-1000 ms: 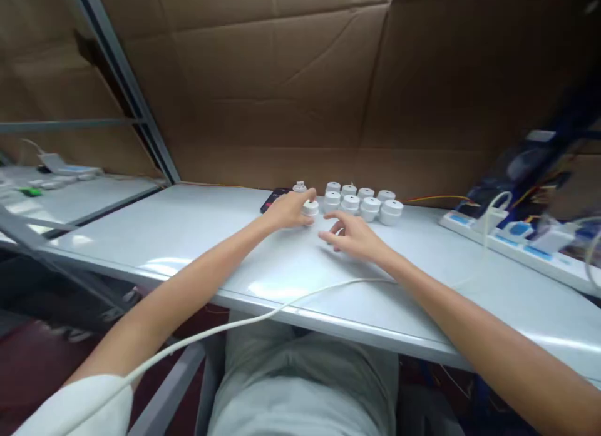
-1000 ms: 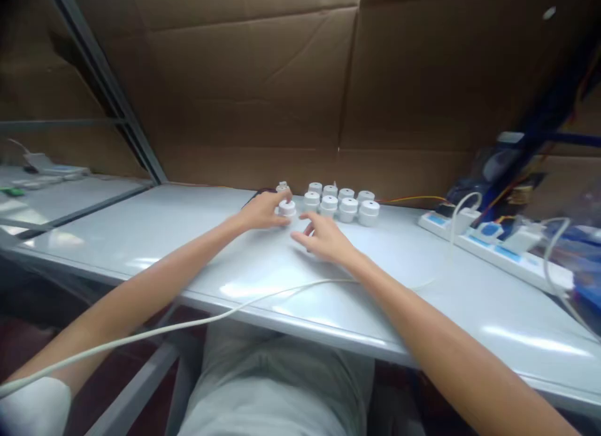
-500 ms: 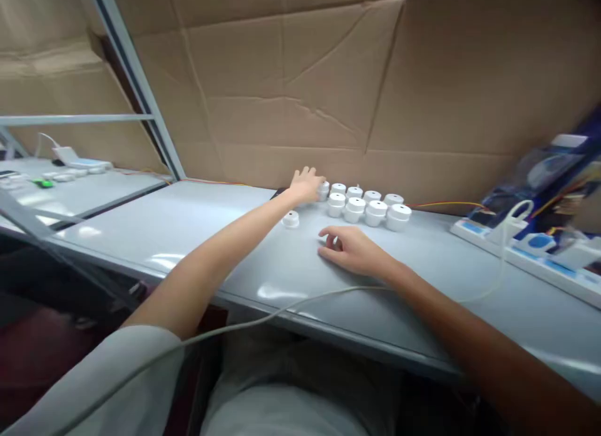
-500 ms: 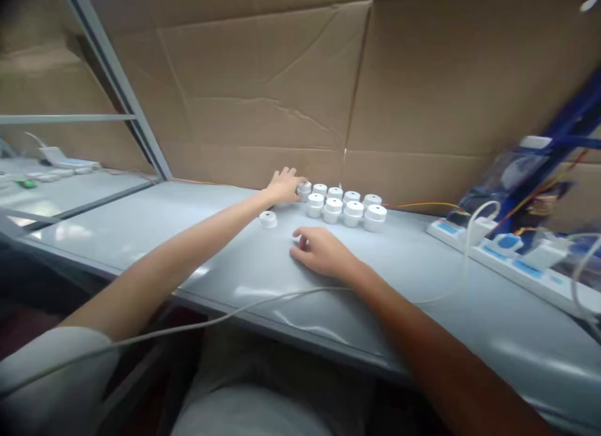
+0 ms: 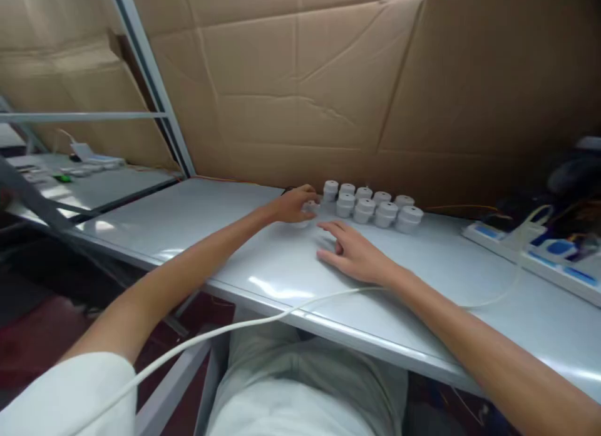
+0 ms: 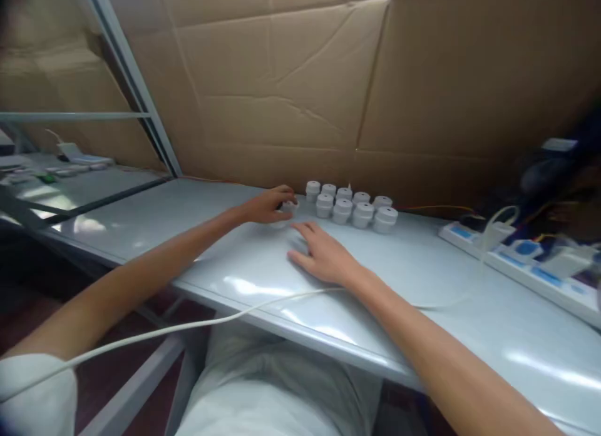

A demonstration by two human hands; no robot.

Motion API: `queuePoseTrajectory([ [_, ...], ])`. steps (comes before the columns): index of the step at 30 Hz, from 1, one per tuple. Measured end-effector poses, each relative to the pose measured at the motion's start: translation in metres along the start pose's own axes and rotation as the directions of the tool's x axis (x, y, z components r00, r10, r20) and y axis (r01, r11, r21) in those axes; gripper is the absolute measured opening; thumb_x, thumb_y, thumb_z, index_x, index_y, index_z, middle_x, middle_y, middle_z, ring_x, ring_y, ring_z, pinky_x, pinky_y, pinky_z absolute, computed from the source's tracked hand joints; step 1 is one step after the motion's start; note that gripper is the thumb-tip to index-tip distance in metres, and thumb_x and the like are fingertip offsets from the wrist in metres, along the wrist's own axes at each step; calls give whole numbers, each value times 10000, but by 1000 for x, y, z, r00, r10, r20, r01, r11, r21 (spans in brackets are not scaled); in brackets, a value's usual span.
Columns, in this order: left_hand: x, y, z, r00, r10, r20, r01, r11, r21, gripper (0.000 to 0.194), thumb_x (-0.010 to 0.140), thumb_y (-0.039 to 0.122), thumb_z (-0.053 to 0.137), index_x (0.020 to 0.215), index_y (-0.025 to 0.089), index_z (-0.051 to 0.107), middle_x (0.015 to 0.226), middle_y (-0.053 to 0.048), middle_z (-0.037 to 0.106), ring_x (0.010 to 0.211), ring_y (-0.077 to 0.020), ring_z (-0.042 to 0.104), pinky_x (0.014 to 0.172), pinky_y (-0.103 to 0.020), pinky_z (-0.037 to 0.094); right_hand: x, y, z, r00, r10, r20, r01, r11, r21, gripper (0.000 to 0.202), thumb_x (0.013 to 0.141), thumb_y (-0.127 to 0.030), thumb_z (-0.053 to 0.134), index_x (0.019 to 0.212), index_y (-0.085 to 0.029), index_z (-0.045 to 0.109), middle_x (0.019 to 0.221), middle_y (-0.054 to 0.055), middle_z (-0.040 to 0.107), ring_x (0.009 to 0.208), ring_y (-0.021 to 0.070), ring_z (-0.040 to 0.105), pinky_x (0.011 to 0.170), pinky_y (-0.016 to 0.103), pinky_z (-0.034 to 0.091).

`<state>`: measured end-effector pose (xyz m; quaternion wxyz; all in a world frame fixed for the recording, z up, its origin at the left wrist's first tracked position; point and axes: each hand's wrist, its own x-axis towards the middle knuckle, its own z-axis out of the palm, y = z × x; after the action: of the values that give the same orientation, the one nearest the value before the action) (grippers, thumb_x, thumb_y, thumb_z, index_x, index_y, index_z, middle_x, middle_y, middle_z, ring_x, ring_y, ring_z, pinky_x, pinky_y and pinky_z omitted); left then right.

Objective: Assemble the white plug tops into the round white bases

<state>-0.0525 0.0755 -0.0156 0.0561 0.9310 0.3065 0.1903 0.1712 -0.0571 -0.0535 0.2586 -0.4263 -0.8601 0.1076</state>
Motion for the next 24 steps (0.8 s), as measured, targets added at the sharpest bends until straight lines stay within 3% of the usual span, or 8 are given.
queuePoseTrajectory([
  [3, -25, 10, 4, 997, 49, -57, -61, 967, -246, 491, 895, 369, 702, 1350, 187, 667, 1429, -152, 639, 1292, -285, 638, 1053, -400, 551, 4, -2, 5, 996, 1, -87, 2, 999, 35, 598, 987, -367, 641, 1557, -269, 490, 1400, 149, 608, 782, 217, 677, 851, 468, 602],
  [6, -40, 18, 4, 1000, 18, -12, -22, 876, -481, 779, 820, 422, 813, 1523, 245, 529, 1580, -158, 538, 1333, -296, 627, 963, -379, 592, 7, -4, 7, 983, 16, -185, -5, 998, 59, 524, 986, -355, 632, 1490, -253, 533, 1419, 166, 598, 800, 223, 687, 824, 463, 607],
  [11, -43, 23, 4, 999, -21, 28, 33, 842, -538, 963, 706, 459, 909, 1550, 229, 507, 1605, -188, 518, 1401, -359, 584, 1007, -433, 574, 8, -10, 5, 976, -38, -214, 40, 999, 4, 389, 975, -402, 683, 1331, -248, 655, 1223, 125, 639, 814, 226, 666, 781, 419, 585],
  [14, -39, 27, 5, 997, 18, 75, 29, 818, -574, 959, 701, 408, 907, 1556, 235, 509, 1569, -159, 571, 1435, -352, 571, 1089, -445, 533, 8, -13, 4, 980, -90, -176, 88, 996, -21, 233, 928, -372, 734, 1116, -241, 692, 1217, 109, 638, 914, 244, 667, 835, 414, 571],
  [17, -37, 31, 4, 989, 93, 116, -1, 785, -620, 840, 696, 337, 892, 1471, 228, 587, 1515, -113, 625, 1400, -331, 599, 1122, -426, 508, 7, -14, 0, 980, -110, -165, 115, 993, 19, 185, 874, -335, 766, 924, -231, 622, 1166, 101, 657, 980, 258, 664, 829, 394, 557],
  [20, -38, 34, 3, 990, 84, 115, 11, 761, -649, 669, 721, 318, 872, 1343, 202, 654, 1402, -101, 686, 1302, -310, 649, 1091, -409, 516, 6, -13, -11, 981, -157, -116, 165, 984, 62, 144, 857, -272, 744, 904, -232, 614, 1064, 73, 689, 923, 239, 668, 784, 370, 549],
  [22, -40, 36, 4, 993, 46, 113, 42, 741, -670, 624, 730, 330, 878, 1299, 198, 657, 1326, -101, 708, 1199, -283, 692, 1041, -406, 538, 6, -11, -21, 974, -152, -167, 165, 984, 72, 132, 860, -268, 736, 945, -236, 640, 994, 52, 706, 858, 224, 665, 752, 362, 551],
  [24, -43, 39, 8, 994, 10, 110, 70, 711, -700, 620, 721, 340, 892, 1272, 195, 647, 1231, -94, 724, 1090, -254, 722, 974, -400, 562, 6, -10, -28, 946, -119, -301, 149, 986, 78, 158, 879, -311, 746, 992, -240, 662, 985, 51, 724, 855, 227, 676, 741, 364, 567],
])
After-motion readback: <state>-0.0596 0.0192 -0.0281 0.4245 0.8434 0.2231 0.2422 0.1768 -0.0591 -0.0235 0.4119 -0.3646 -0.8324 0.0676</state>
